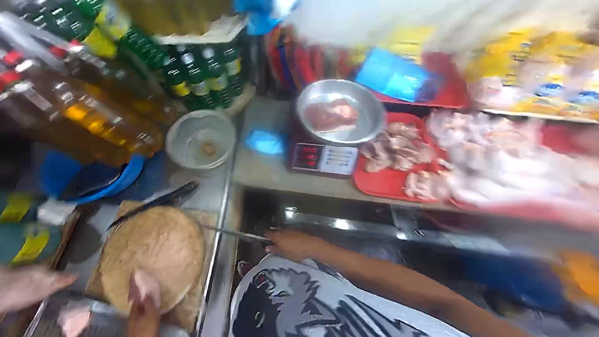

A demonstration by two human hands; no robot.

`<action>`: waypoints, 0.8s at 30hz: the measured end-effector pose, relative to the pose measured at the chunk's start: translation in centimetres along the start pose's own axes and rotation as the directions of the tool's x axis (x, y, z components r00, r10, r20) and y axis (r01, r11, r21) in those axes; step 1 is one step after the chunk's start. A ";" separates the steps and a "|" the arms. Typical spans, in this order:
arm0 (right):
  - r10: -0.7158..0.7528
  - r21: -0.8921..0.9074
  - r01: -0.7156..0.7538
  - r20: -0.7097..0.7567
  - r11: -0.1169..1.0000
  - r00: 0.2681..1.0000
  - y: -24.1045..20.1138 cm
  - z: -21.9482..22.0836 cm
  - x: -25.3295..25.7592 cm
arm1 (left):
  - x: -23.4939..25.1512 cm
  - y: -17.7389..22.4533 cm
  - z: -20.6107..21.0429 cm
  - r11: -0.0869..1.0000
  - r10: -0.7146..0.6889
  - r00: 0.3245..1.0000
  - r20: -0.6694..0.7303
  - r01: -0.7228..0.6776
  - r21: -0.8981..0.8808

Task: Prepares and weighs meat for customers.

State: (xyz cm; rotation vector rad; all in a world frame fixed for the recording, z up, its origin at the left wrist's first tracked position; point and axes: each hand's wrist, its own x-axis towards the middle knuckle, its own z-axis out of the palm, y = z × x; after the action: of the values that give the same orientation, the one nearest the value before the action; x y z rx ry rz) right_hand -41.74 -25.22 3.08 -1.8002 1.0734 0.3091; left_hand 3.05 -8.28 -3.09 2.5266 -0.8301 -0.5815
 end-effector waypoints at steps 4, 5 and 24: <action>0.038 -0.076 -0.037 0.017 0.996 0.999 -3.0 1.7 2.3 | -0.6 2.8 -1.3 0.998 -0.057 0.998 -0.034 0.058 0.019; 0.043 -0.104 -0.040 0.032 0.994 0.999 -3.5 2.2 2.8 | -0.3 2.5 -1.7 0.995 -0.101 0.995 -0.025 0.101 -0.002; -0.008 -0.212 0.028 0.092 0.977 0.996 -7.4 2.9 9.6 | 5.3 7.7 -5.2 0.378 -0.342 0.931 0.124 0.257 -0.889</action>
State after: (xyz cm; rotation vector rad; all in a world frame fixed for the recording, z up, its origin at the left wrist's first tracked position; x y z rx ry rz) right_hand -29.72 -26.87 0.28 -1.9642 0.9894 0.5066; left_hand 6.05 -15.98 3.75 1.6176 0.0815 -0.7607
